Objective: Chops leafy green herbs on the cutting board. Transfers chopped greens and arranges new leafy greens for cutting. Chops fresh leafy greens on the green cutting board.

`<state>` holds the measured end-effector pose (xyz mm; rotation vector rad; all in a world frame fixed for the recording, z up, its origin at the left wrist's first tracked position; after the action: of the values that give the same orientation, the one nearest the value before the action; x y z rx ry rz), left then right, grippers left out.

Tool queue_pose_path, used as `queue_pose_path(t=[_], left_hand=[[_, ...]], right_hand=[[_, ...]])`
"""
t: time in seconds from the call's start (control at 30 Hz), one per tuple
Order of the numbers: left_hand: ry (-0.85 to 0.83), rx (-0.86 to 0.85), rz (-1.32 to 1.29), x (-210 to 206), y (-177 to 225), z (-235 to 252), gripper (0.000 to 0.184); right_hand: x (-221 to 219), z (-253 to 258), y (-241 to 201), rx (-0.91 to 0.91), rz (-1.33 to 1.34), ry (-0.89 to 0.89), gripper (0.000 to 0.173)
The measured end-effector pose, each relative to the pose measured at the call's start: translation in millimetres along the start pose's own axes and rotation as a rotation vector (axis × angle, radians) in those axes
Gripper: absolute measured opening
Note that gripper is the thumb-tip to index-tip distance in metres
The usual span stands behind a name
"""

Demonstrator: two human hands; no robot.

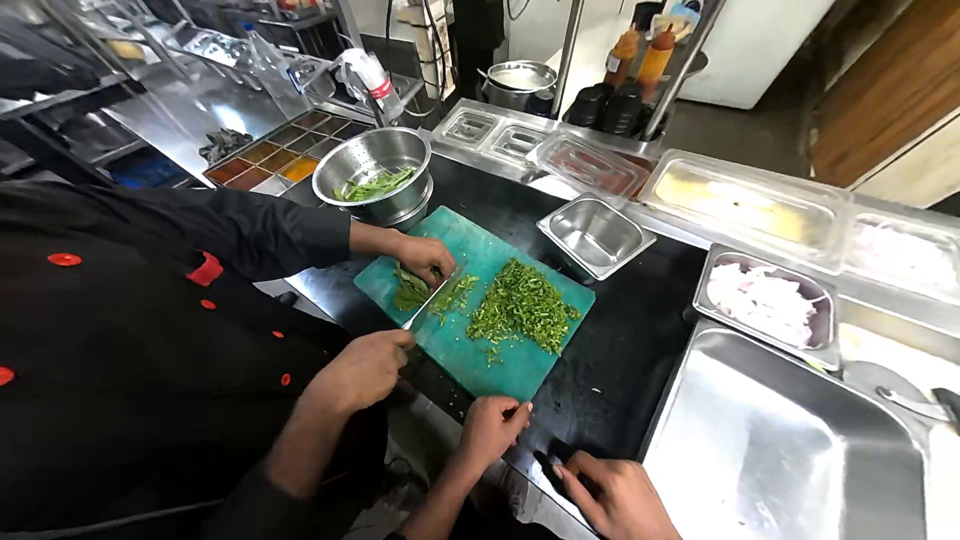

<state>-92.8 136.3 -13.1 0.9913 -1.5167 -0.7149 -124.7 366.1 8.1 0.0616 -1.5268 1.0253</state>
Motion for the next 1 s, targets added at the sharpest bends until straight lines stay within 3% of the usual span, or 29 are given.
queue_pose_path(t=[0.2, 0.53, 1.0], left_hand=[[0.008, -0.005, -0.058, 0.5, -2.1, -2.0, 0.043], [0.030, -0.027, -0.062, -1.1, -3.4, -5.6, 0.043], [0.077, -0.078, -0.076, -4.2, -8.7, -4.9, 0.042]], right_hand=[[6.8, 0.5, -4.9, -0.050, 0.028, -0.092, 0.042], [7.6, 0.0, -1.7, 0.053, 0.032, -0.132, 0.050], [1.0, 1.3, 4.3, 0.113, 0.045, -0.031, 0.051]])
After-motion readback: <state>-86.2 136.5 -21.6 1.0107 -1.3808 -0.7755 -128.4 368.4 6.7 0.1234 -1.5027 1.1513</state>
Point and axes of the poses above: each hand's wrist, its own z-axis towards the middle knuckle, its own x-axis out of the back of the hand, y = z × x, the point moved 1 cm from there along z, towards the middle knuckle, and after that the axes turned 12 degrees about -x, right-handed, at the moved point
